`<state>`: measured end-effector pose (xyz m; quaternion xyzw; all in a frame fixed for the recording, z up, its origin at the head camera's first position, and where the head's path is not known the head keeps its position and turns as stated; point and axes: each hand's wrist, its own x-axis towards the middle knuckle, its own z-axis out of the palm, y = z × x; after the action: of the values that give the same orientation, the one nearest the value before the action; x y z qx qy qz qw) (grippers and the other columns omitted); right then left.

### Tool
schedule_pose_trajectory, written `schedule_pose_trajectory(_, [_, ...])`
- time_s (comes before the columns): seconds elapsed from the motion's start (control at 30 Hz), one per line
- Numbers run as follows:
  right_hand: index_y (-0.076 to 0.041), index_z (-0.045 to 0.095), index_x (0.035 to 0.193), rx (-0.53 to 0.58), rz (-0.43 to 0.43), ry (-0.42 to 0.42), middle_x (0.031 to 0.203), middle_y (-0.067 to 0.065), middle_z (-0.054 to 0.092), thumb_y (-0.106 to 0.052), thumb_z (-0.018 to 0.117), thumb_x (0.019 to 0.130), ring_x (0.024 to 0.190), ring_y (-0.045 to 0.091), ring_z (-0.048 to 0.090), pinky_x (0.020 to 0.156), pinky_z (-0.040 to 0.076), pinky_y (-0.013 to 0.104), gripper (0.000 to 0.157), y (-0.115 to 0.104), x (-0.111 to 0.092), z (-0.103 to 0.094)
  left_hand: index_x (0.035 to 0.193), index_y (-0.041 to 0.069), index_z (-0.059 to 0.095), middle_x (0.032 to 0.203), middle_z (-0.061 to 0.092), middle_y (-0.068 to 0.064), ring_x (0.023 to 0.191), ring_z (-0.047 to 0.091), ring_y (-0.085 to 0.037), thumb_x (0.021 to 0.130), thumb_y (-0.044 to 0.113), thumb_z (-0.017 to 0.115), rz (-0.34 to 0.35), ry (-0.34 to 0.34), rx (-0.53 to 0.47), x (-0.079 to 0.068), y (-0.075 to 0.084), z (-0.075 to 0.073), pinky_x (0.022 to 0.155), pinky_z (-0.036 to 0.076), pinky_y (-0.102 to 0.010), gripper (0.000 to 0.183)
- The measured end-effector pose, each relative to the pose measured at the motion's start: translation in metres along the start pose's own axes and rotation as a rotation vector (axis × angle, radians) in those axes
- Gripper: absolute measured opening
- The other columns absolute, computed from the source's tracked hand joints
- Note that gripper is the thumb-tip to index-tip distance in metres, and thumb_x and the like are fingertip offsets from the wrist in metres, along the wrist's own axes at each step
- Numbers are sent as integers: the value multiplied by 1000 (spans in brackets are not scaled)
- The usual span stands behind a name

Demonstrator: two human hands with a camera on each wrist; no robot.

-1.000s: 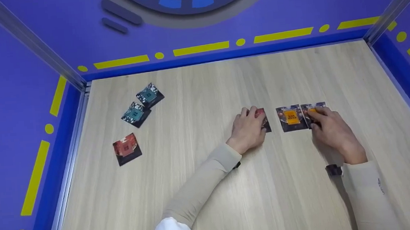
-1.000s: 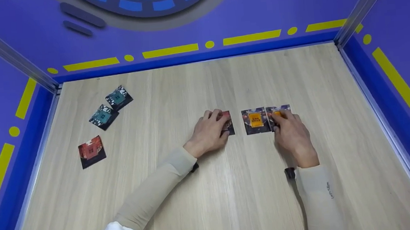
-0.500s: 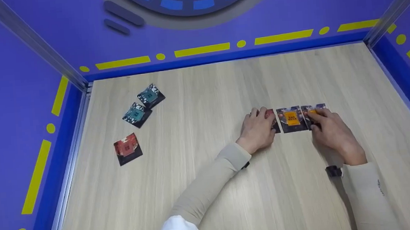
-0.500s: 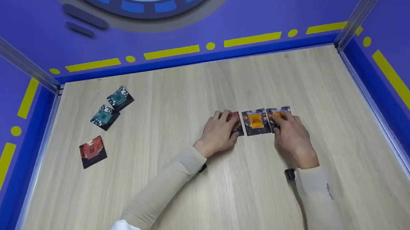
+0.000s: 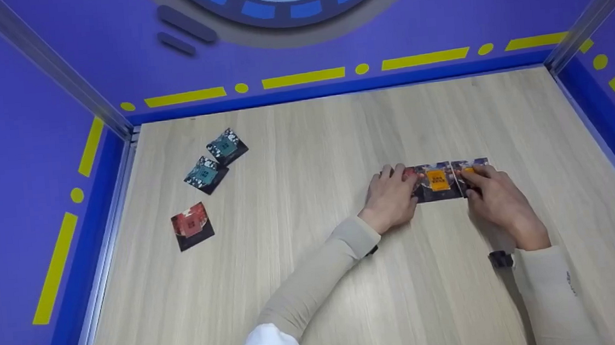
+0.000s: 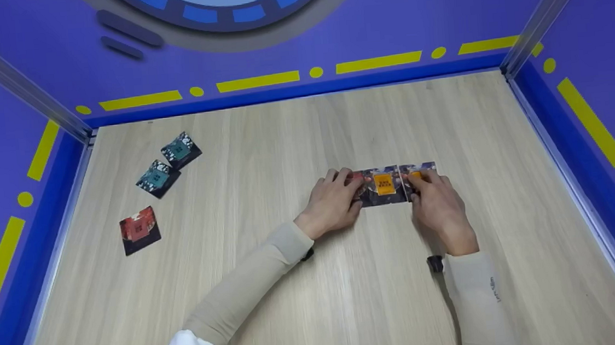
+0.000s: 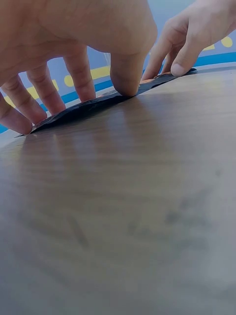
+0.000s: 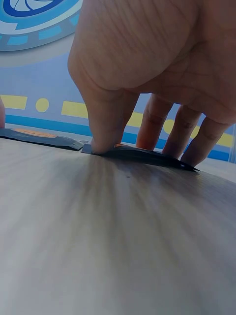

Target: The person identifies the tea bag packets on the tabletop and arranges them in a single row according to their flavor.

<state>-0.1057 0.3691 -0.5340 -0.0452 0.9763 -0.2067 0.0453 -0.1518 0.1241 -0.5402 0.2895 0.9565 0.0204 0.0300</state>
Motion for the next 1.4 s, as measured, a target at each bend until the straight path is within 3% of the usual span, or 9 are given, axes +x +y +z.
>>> schedule_pose_trajectory(0.37, [7, 50, 153, 0, -2, 10, 158, 38, 38, -8, 59, 104, 135, 60, 42, 110, 39, 74, 52, -2, 1, 0, 149, 28, 58, 148, 55, -2, 130, 53, -22, 106, 50, 58, -10, 13, -4, -1, 1, 0, 105, 52, -37, 49])
schedule_pose_trajectory(0.67, [8, 49, 154, -3, 4, -16, 158, 37, 38, -9, 58, 104, 135, 60, 41, 109, 40, 73, 53, -2, 2, 1, 148, 27, 60, 144, 57, -1, 126, 55, -20, 105, 49, 59, -12, 22, 21, -5, 0, 1, 98, 53, -34, 48])
schedule_pose_trajectory(0.97, [7, 47, 155, 8, 20, -24, 160, 37, 35, -10, 58, 105, 137, 59, 39, 110, 38, 75, 54, -3, 0, -1, 149, 28, 59, 147, 58, 0, 126, 56, -21, 106, 48, 60, 1, 51, -26, -14, -7, -8, 95, 54, -33, 47])
schedule_pose_trajectory(1.2, [7, 48, 155, 13, 19, -15, 159, 38, 36, -10, 59, 105, 136, 61, 39, 109, 37, 76, 54, -2, 0, -1, 147, 23, 61, 147, 58, -3, 125, 58, -23, 107, 45, 59, -8, 52, -50, -26, -29, -15, 96, 56, -37, 46])
schedule_pose_trajectory(1.4, [7, 48, 155, 12, 21, -15, 160, 38, 36, -11, 58, 105, 137, 61, 39, 110, 37, 75, 54, 0, 0, -1, 147, 18, 62, 150, 58, -7, 130, 59, -29, 106, 40, 64, -58, 81, -141, -45, -71, -16, 101, 57, -43, 47])
